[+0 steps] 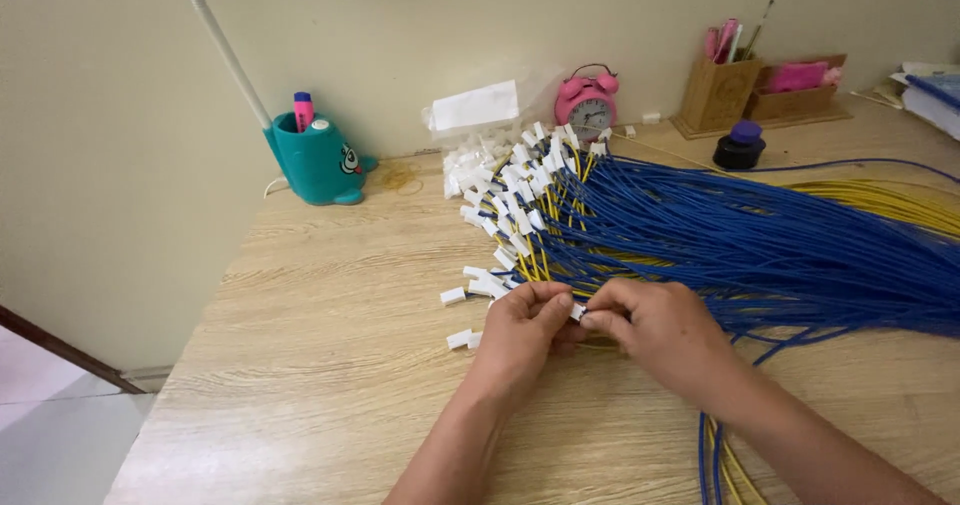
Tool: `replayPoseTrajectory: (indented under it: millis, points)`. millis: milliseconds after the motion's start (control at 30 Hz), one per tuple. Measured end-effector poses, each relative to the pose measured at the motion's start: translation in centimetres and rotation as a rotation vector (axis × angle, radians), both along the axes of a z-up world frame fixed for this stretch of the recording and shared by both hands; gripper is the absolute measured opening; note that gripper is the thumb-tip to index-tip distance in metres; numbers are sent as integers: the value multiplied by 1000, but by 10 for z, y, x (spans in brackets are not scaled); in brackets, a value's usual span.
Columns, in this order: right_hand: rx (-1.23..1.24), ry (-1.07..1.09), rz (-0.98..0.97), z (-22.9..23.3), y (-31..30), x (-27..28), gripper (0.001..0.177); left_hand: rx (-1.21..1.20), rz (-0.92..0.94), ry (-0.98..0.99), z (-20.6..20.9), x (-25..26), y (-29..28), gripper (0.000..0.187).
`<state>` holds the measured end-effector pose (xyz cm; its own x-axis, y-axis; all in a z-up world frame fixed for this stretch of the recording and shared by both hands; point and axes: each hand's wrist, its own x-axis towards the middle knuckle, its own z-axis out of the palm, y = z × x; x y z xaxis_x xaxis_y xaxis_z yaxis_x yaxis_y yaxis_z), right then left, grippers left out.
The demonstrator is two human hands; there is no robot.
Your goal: The person connects white plastic connectors to the ends of blue and yellow wires on a wooden desk. They repeatedly pick up wires, align the connectors, and press them together by hand to join the components.
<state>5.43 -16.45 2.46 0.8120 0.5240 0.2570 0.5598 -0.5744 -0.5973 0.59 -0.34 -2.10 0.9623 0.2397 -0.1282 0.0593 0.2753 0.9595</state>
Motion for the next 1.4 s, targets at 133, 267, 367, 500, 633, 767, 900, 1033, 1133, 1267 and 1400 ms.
replayPoseTrajectory:
  millis: [133, 267, 367, 500, 633, 767, 900, 1033, 1133, 1267, 1400]
  points:
    - [19, 37, 14, 6, -32, 0, 42, 197, -25, 21, 9, -10, 2, 25]
    - [-35, -299, 245, 24, -86, -24, 17, 861, 72, -22, 32, -20, -1, 15]
    - [-117, -244, 301, 5, -123, -40, 16, 1093, 65, -22, 21, -16, -1, 20]
    - [-216, -277, 164, -16, -157, -44, 19, 1277, 144, -106, 23, -20, -5, 23]
    - [-217, -323, 74, -23, -170, -45, 17, 1278, 111, -228, 48, -53, -18, 21]
    - [-145, -296, 220, -26, -172, -56, 15, 1299, -333, -775, 49, -102, -44, 8]
    - [-98, -271, 308, -24, -161, -56, 15, 1339, -606, -723, 26, -143, -77, 6]
    - [-92, -272, 346, -23, -158, -57, 14, 1230, -735, -818, 32, -137, -68, 12]
    - [-144, -251, 369, -25, -164, -61, 13, 1207, -788, -793, 34, -134, -68, 17]
    - [-127, -276, 363, -28, -173, -65, 13, 1213, -749, -785, 28, -127, -72, 16]
    - [-140, -279, 391, -31, -176, -70, 17, 1336, -692, -731, 16, -120, -81, 28]
